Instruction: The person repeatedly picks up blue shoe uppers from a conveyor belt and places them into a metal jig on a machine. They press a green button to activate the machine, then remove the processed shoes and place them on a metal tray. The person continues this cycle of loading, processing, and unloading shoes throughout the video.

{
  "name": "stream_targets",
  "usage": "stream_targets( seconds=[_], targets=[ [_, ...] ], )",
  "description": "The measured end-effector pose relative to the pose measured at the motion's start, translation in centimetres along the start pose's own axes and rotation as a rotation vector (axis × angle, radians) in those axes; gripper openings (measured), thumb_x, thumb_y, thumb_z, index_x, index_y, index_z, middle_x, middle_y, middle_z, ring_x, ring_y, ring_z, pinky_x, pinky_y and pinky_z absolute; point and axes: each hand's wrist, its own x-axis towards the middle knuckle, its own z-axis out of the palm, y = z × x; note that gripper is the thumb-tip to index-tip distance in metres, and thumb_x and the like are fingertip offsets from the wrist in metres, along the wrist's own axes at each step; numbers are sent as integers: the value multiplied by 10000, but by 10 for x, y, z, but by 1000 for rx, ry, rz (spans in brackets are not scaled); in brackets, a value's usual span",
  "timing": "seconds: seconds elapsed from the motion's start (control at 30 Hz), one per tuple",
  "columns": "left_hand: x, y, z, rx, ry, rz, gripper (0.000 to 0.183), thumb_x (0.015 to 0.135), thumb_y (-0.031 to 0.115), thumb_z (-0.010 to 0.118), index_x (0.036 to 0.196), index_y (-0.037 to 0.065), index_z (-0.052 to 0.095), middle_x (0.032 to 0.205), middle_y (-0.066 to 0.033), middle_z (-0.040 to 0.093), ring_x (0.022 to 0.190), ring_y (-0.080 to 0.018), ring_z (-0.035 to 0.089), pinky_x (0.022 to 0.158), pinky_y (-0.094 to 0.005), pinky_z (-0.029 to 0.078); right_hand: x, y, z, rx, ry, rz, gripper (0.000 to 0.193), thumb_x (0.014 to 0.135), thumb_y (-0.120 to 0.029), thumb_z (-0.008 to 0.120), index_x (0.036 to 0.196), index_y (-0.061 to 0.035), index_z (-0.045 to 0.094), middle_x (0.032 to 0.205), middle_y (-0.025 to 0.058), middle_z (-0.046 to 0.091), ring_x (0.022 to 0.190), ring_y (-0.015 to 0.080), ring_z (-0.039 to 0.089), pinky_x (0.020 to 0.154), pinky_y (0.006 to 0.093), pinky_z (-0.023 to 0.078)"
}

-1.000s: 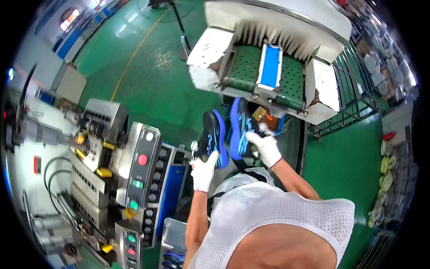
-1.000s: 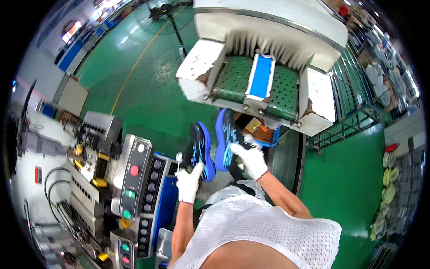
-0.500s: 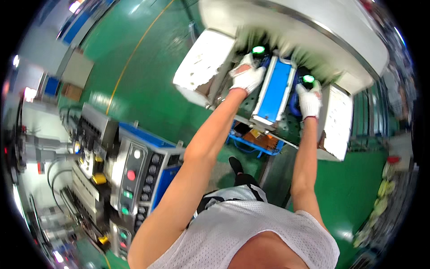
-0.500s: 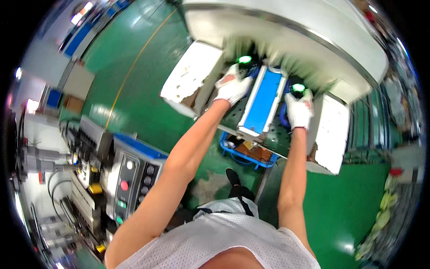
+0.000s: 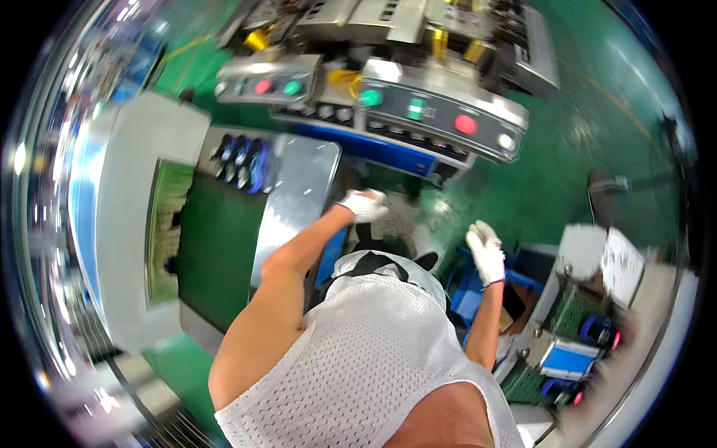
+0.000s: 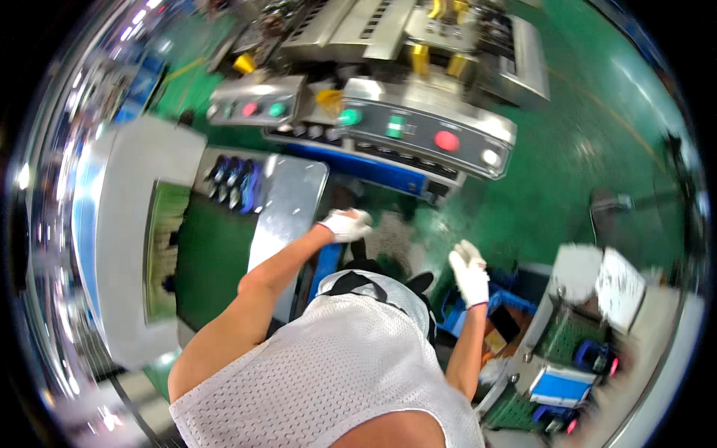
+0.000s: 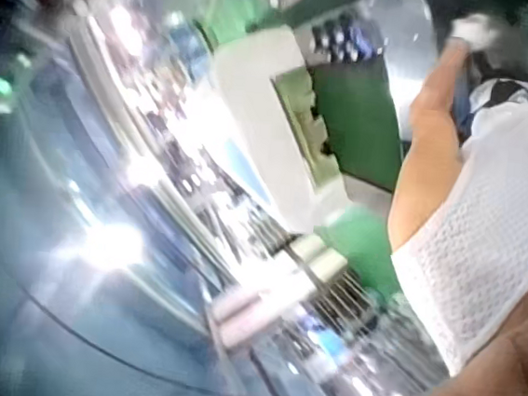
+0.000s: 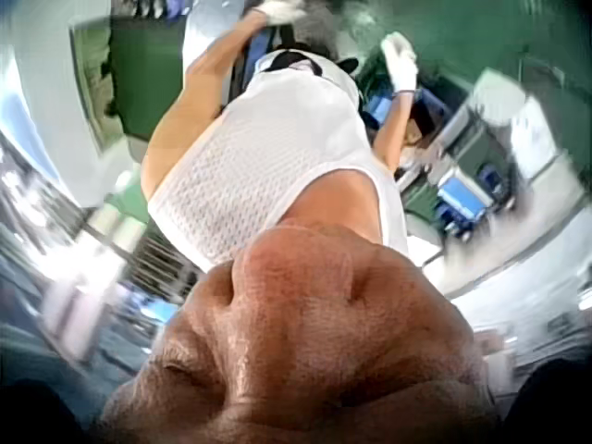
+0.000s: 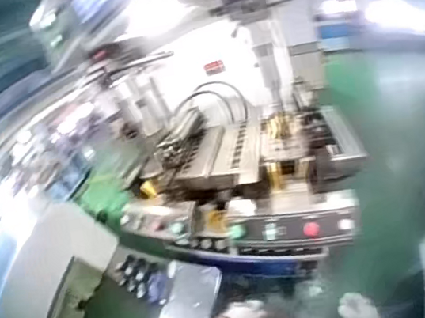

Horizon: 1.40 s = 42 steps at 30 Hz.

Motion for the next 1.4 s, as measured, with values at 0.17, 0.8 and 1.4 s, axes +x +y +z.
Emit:
stream_targets(
  seconds=[0.17, 0.8, 1.4],
  targets=[
    [-158, -278, 30, -490, 699, -756, 377, 952, 424, 572, 1051, 85, 706, 1065, -203, 715, 1018, -405, 686, 905, -495, 531, 47, -35, 142, -428, -508, -108, 578, 924, -263, 726, 1395, 12, 533, 1342, 215, 644, 1259, 303, 620, 1071, 384, 468],
    [-292, -718, 81, -213, 1322, -1267, 479, 935, 199, 602, 1407, 186, 522, 1457, -145, 493, 1320, -397, 474, 1000, -598, 432, 98, -195, 709, -725, -579, -827, 690, 953, -317, 654, 1492, 32, 403, 1491, 249, 473, 1390, 388, 464, 1165, 448, 354],
    [-318, -817, 44, -588, 1311, -1251, 730, 808, 384, 820, 1364, 17, 521, 1252, -229, 662, 1179, -406, 616, 1007, -481, 473, 113, -160, 756, -810, -458, -970, 593, 869, -220, 707, 1356, 82, 552, 1386, 286, 560, 1364, 500, 448, 1172, 516, 346]
  ],
)
